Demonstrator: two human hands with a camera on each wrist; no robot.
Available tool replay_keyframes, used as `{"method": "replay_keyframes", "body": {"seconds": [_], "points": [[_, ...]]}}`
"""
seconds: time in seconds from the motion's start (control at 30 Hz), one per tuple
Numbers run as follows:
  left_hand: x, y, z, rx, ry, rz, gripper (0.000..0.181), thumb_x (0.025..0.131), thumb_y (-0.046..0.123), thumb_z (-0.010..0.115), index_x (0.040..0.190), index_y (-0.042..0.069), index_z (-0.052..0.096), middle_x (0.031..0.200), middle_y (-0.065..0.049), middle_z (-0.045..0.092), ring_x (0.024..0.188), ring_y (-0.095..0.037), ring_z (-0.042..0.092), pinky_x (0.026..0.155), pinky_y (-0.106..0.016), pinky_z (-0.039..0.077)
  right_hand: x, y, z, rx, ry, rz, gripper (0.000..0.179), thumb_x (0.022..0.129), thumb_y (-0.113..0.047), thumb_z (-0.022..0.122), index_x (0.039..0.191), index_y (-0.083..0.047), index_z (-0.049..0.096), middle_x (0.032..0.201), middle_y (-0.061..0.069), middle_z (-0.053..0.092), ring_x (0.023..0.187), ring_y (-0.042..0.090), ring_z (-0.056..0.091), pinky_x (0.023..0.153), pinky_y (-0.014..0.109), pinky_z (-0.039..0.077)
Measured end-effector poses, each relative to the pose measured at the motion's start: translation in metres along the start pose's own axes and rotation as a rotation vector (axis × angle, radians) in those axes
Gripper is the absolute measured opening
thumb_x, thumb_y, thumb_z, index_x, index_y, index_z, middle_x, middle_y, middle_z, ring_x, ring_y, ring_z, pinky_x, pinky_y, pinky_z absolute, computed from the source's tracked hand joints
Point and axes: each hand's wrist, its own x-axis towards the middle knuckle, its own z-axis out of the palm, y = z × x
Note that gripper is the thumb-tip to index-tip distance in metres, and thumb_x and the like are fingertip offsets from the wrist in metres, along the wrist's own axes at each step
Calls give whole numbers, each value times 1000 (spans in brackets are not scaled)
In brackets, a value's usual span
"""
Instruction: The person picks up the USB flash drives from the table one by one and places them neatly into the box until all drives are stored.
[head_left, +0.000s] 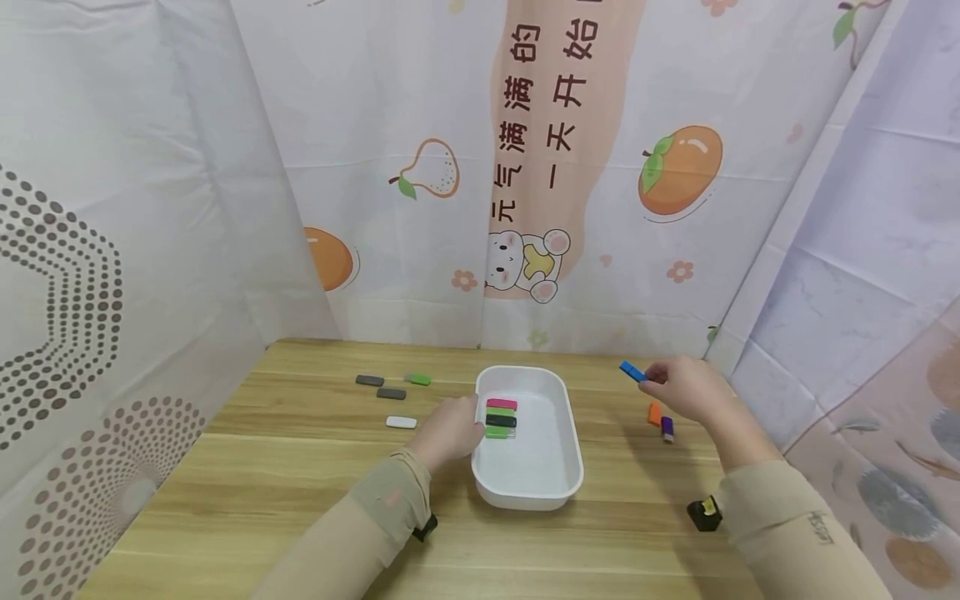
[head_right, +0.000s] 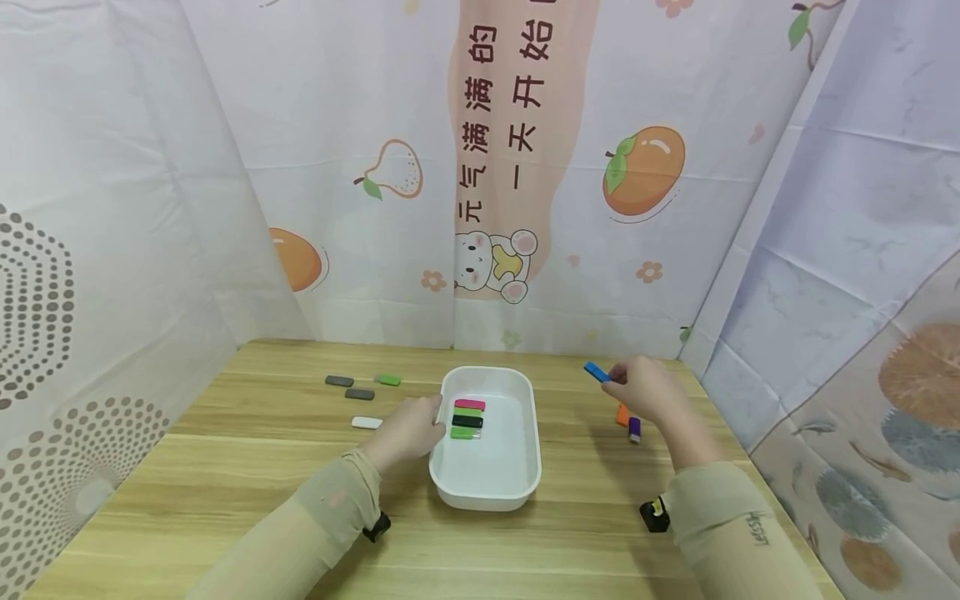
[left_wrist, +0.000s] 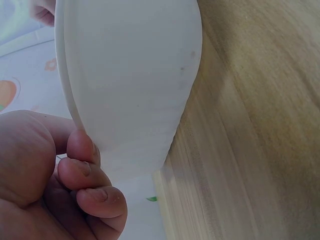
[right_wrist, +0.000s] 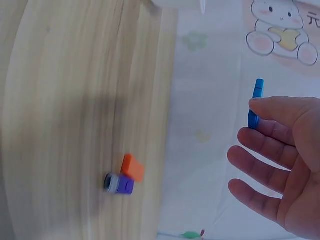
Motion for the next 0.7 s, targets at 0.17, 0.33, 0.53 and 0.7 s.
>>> {"method": "replay_keyframes", "body": {"seconds": [0.17, 0.33, 0.53, 0.7], "points": [[0, 0, 0, 5, -4, -2, 42, 100, 10, 57, 140, -2, 55, 116, -14, 69, 77, -18, 62, 65, -31, 53, 5, -12, 4, 37, 15, -40, 32, 96, -37, 68, 105, -7, 76, 94, 3, 73, 80, 20, 66, 72, 46, 54], [0, 0, 0, 1, -6, -11, 42, 100, 11, 58, 140, -1, 55, 117, -14, 68, 78, -18, 62, 66, -31, 54, 8, -24, 10, 125, 21, -57, 27, 95, -31, 71, 102, -5, 76, 91, 3, 72, 78, 18, 66, 73, 44, 55], [1, -1, 0, -20, -9, -21, 43, 100, 10, 57, 141, -1, 54, 118, -14, 68, 78, -18, 62, 66, -32, 53, 10, -40, 14, 126, 37, -79, 23, 95, -32, 72, 99, -9, 76, 89, 0, 72, 78, 17, 65, 72, 43, 55], [2, -2, 0, -9, -6, -15, 42, 100, 10, 57, 140, -2, 55, 116, -13, 69, 77, -18, 62, 65, -31, 53, 13, -53, 18, 139, 29, -89, 20, 94, -32, 72, 96, -12, 76, 86, -2, 71, 77, 17, 64, 71, 41, 54]]}}
